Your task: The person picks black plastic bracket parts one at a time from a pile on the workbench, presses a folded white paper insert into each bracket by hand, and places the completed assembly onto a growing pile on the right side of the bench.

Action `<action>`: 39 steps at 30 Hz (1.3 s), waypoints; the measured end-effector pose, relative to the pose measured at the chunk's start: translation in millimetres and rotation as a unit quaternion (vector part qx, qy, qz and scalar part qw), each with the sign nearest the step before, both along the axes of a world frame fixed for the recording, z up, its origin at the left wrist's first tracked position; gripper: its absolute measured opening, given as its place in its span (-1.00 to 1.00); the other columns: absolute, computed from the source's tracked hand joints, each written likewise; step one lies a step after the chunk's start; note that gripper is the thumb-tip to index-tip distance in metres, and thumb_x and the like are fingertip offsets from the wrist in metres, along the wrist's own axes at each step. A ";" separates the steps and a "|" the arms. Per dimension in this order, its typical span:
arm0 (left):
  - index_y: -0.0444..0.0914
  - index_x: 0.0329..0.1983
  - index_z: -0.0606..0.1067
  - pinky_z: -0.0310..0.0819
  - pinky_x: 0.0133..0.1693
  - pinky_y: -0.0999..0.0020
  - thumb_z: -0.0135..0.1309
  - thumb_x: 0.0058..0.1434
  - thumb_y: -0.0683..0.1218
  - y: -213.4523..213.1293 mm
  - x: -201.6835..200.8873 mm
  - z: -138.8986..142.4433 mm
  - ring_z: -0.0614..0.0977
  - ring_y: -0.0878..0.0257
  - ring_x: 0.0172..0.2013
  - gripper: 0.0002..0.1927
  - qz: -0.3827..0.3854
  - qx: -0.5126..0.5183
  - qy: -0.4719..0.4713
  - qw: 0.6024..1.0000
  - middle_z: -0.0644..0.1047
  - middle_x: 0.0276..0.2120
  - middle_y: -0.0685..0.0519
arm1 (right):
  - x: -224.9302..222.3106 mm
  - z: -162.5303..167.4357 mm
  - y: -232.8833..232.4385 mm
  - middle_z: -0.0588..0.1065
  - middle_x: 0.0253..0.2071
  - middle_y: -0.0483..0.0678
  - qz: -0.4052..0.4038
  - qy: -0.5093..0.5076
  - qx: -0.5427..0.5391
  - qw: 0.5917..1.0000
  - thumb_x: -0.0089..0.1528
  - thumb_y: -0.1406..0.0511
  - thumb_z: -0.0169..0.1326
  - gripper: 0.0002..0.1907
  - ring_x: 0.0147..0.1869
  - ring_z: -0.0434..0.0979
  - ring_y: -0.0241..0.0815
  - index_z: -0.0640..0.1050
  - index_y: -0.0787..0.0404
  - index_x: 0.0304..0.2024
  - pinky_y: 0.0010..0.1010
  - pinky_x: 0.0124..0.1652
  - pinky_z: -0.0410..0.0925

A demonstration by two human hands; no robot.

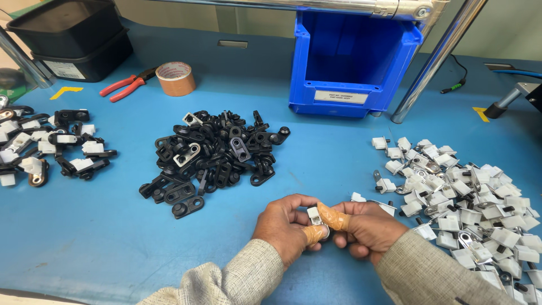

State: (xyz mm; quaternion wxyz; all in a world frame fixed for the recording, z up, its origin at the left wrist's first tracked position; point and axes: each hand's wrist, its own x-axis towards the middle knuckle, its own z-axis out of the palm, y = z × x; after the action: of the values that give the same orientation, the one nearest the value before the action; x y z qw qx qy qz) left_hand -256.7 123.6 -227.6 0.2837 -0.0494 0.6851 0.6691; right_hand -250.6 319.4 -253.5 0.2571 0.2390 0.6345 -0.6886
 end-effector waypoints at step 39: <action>-0.18 -0.05 0.49 0.66 -0.23 0.46 0.29 0.11 -0.22 -0.8 21.2 15.2 0.71 0.37 -0.30 -0.65 -0.030 -0.177 0.099 0.979 0.65 -0.29 0.05 | 48.9 43.8 -55.6 0.62 -0.31 0.00 0.134 0.312 0.465 0.818 0.20 0.25 0.11 -0.67 -0.26 0.70 -0.02 0.49 0.08 0.03 -0.21 -0.29 0.51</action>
State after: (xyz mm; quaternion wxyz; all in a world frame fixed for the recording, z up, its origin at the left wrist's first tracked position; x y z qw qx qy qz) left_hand -235.6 122.7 -212.4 0.2210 -0.0117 0.8188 0.5297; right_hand -201.6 263.8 -209.7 -0.0063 0.0150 0.9512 -0.3081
